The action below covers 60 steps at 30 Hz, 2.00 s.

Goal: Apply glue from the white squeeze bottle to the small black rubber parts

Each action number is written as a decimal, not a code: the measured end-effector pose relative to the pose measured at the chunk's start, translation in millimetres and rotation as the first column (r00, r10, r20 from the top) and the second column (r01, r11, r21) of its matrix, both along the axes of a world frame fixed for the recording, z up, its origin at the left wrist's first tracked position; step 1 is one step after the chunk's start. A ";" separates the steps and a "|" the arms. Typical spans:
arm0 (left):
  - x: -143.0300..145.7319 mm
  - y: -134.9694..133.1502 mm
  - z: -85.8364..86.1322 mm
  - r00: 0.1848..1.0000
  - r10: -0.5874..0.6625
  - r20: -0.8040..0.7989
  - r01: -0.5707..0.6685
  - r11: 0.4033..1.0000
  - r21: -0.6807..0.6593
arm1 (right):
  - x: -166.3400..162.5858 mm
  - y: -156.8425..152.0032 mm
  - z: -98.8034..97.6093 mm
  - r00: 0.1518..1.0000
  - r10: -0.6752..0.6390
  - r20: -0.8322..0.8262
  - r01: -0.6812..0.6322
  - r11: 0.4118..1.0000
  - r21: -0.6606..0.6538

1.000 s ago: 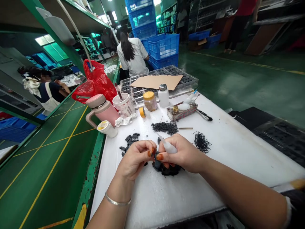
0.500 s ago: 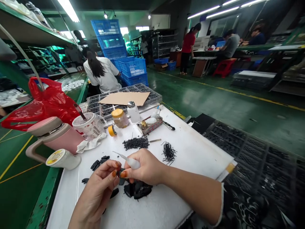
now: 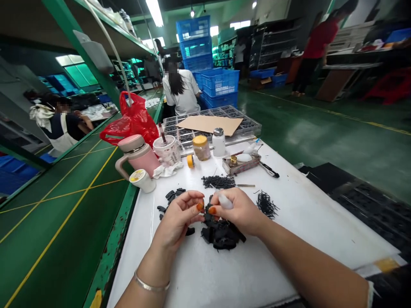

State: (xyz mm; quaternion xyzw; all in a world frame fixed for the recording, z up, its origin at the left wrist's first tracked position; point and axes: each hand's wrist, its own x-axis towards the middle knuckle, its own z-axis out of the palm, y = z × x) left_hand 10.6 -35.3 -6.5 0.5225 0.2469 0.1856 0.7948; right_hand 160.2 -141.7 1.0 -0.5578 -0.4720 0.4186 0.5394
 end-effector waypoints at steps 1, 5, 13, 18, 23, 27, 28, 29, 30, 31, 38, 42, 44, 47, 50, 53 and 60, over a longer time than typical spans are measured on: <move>-0.4 0.0 1.3 0.999 0.035 0.006 -0.035 0.999 0.035 | 3.5 -0.2 1.4 1.000 -0.024 0.019 0.024 1.000 -0.010; -4.2 4.7 4.7 0.989 0.147 0.036 -0.150 0.979 0.135 | 24.8 -0.7 3.1 0.953 -0.158 0.258 0.179 0.982 -0.058; -15.0 22.9 8.7 0.962 0.265 0.073 -0.273 0.951 0.145 | 37.6 1.0 -5.2 0.905 0.187 0.382 -0.051 0.939 -0.341; -18.4 30.5 8.2 0.958 0.276 0.075 -0.286 0.927 0.242 | 32.4 2.2 -7.5 0.832 0.236 0.501 -0.041 0.928 -0.370; -15.9 34.2 -2.6 0.941 0.338 -0.033 -0.242 0.736 0.632 | 39.1 4.3 -9.3 0.766 0.037 0.642 0.176 0.948 -0.265; -6.5 32.8 -13.7 0.912 0.394 -0.114 -0.022 0.326 0.945 | 41.1 5.3 -8.3 0.724 -0.117 0.680 0.286 0.948 -0.142; -3.0 32.5 -16.6 0.901 0.408 -0.146 0.057 0.223 0.973 | 40.7 5.4 -7.8 0.716 -0.147 0.683 0.305 0.945 -0.116; 0.8 32.5 -19.5 0.885 0.427 -0.185 0.139 0.136 0.981 | 40.2 5.5 -7.1 0.707 -0.178 0.685 0.325 0.941 -0.092; 4.7 32.6 -22.5 0.865 0.448 -0.225 0.216 0.073 0.974 | 39.7 5.3 -6.5 0.698 -0.209 0.685 0.348 0.935 -0.070; 8.6 32.9 -25.6 0.845 0.465 -0.264 0.283 0.030 0.959 | 39.6 5.0 -5.8 0.691 -0.241 0.682 0.373 0.926 -0.051; 20.3 35.5 -40.7 0.777 0.526 -0.346 0.446 -0.072 0.892 | 50.3 -3.6 0.3 0.663 -0.522 0.537 0.551 0.826 0.122; 19.0 36.8 -41.8 0.764 0.560 -0.320 0.416 -0.048 0.908 | 59.7 -11.8 8.2 0.625 -0.610 0.487 0.626 0.764 0.153; 18.0 37.2 -39.6 0.767 0.562 -0.309 0.403 -0.047 0.914 | 65.0 -17.1 12.5 0.609 -0.610 0.507 0.635 0.758 0.149; 14.7 36.5 -33.4 0.791 0.547 -0.273 0.331 -0.008 0.944 | 72.5 -27.0 15.9 0.601 -0.525 0.603 0.602 0.793 0.091; 8.6 33.7 -26.4 0.834 0.496 -0.242 0.131 0.248 0.960 | 75.9 -37.8 11.9 0.603 -0.342 0.720 0.536 0.843 -0.048; 1.4 29.3 -20.6 0.911 0.362 -0.197 -0.078 0.622 0.779 | 73.2 -44.7 1.5 0.583 -0.177 0.793 0.506 0.843 -0.184; -4.9 18.8 -11.8 0.980 0.184 -0.081 -0.164 0.964 0.212 | 64.5 -41.2 -14.2 0.477 -0.001 0.879 0.562 0.769 -0.304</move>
